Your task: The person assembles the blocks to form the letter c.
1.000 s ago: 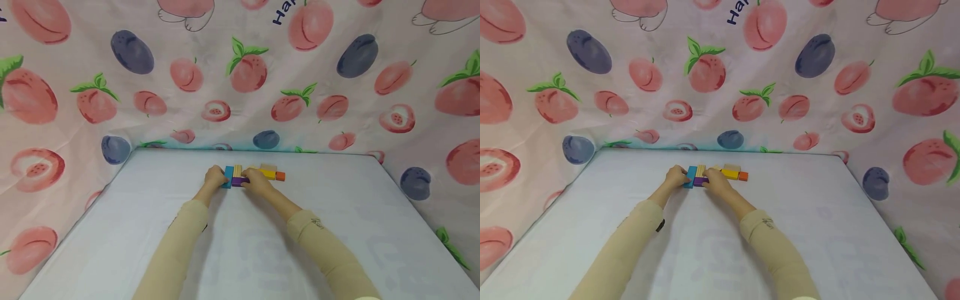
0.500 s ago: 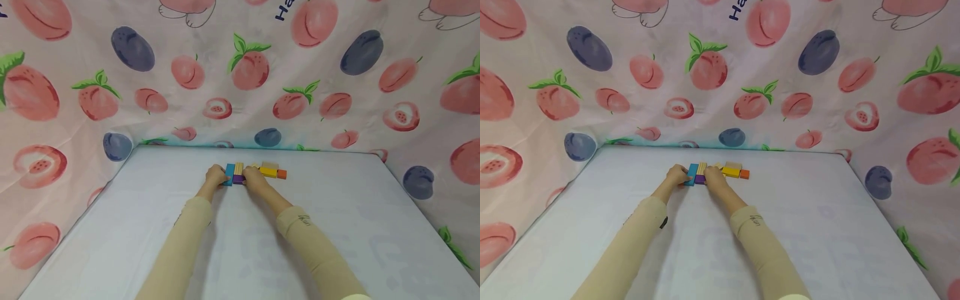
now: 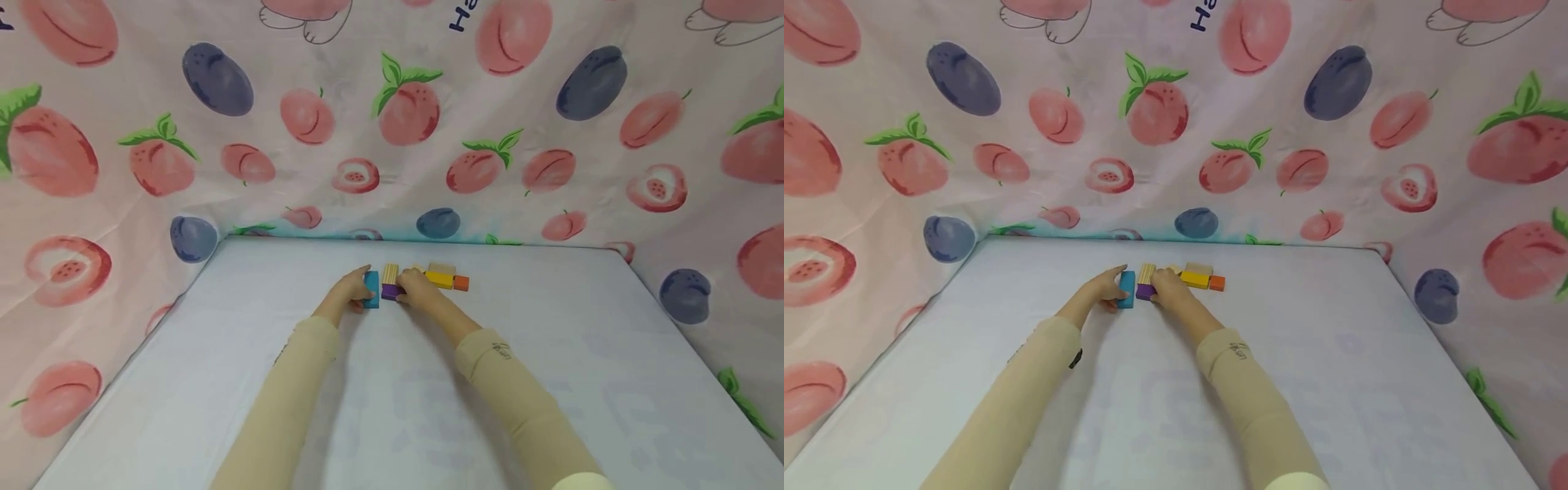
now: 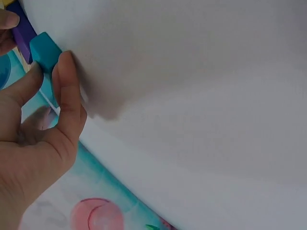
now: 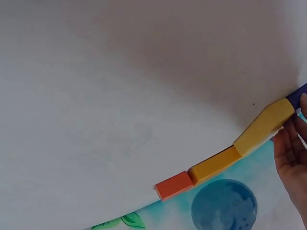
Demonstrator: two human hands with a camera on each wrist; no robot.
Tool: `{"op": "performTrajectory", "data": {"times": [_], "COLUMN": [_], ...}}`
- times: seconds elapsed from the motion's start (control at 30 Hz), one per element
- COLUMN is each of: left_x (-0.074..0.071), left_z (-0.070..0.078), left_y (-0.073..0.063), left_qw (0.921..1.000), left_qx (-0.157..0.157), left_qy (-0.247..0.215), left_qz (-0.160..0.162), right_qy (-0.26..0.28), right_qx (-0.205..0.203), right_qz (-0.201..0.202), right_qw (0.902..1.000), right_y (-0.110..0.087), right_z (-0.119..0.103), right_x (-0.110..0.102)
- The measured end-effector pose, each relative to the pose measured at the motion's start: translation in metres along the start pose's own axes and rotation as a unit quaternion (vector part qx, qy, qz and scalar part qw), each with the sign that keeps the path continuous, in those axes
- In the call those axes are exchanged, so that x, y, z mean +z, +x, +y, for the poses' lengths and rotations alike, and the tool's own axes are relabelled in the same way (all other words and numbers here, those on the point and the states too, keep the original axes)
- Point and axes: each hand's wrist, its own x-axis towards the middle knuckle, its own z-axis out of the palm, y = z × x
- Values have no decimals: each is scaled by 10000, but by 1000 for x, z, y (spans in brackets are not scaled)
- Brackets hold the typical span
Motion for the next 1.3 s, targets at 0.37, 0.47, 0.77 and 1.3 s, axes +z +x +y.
{"op": "performTrajectory", "data": {"times": [0.37, 0.47, 0.77, 1.3], "left_x": [-16, -16, -16, -17], "left_z": [47, 43, 42, 24], "left_y": [-111, -108, -105, -120], "left_qw": [9990, 9987, 9980, 9939], "left_qx": [-295, -298, 500, 1004], "left_qy": [47, -241, 90, -391], "left_qz": [-342, -324, 390, 213], "right_qy": [-1, 5, 363, 395], "right_qx": [-33, -10, 4, -156], "right_qz": [331, 351, 720, 941], "right_qw": [9994, 9994, 9967, 9947], "right_y": [-13, -17, -32, -60], "right_z": [0, -1, 2, 4], "right_x": [2, 0, -9, -19]}}
